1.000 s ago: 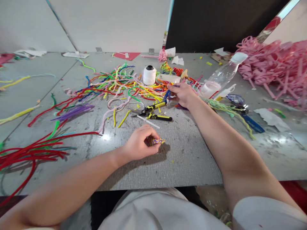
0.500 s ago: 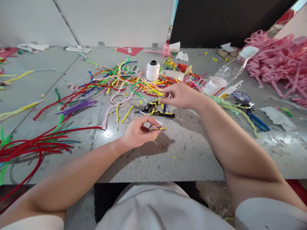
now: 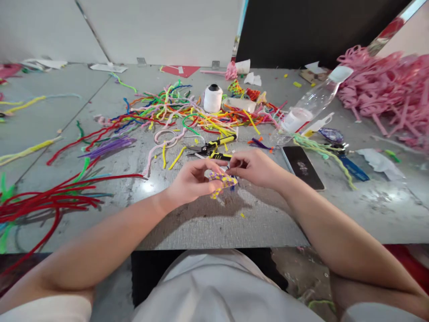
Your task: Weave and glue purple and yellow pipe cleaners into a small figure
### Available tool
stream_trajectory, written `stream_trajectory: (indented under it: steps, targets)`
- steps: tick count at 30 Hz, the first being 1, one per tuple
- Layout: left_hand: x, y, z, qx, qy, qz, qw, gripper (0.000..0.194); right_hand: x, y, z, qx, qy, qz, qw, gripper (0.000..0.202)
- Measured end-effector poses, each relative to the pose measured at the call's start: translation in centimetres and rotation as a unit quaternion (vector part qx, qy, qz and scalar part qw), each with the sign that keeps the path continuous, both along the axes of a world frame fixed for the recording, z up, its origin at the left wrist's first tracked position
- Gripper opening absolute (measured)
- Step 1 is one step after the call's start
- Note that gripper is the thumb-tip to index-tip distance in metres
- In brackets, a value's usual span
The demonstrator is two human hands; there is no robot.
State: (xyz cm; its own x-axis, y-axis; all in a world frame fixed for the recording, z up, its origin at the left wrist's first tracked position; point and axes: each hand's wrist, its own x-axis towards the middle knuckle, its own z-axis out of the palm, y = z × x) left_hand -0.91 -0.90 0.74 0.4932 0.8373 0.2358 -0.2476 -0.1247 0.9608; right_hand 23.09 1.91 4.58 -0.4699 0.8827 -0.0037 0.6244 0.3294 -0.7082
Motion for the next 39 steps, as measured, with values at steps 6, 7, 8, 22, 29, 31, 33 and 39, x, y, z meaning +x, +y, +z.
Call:
stream_trajectory:
  steps: [6,7,8,22,29,31,33,39]
  targets:
    - [0.0,0.5,-0.2,-0.093,-0.039,0.023,0.995,0.038,-0.9,-0.9,-1.7,0.036,0.000,-0.018,0.999,0.009]
    - [0.0,0.5,-0.2,-0.094,-0.041,0.034,0.994,0.037,-1.0,-1.0,-1.8,0.034,0.003,-0.019,0.999,0.009]
    - [0.1,0.6,-0.3,-0.092,-0.045,0.045,0.994,0.036,-1.0,-1.1,-1.9,0.033,0.010,-0.022,0.999,0.009]
    - [0.1,0.9,-1.2,-0.132,-0.015,0.058,0.989,0.045,-0.4,-2.0,-1.9,0.013,0.113,-0.040,0.993,0.004]
    - [0.5,0.6,-0.7,-0.162,-0.066,-0.018,0.984,0.043,0.1,-1.8,-1.4,0.086,0.110,-0.008,0.990,0.009]
    - [0.5,0.7,-0.8,-0.157,-0.063,-0.029,0.985,0.039,0.4,-1.6,-1.3,0.118,0.105,0.017,0.987,0.005]
    - [0.5,0.8,-1.0,-0.161,-0.064,-0.032,0.984,0.037,0.7,-1.5,-1.3,0.134,0.104,0.038,0.985,0.005]
    - [0.5,0.8,-1.1,-0.178,-0.052,-0.047,0.982,0.033,1.0,-1.2,-1.4,0.150,0.107,0.063,0.981,0.010]
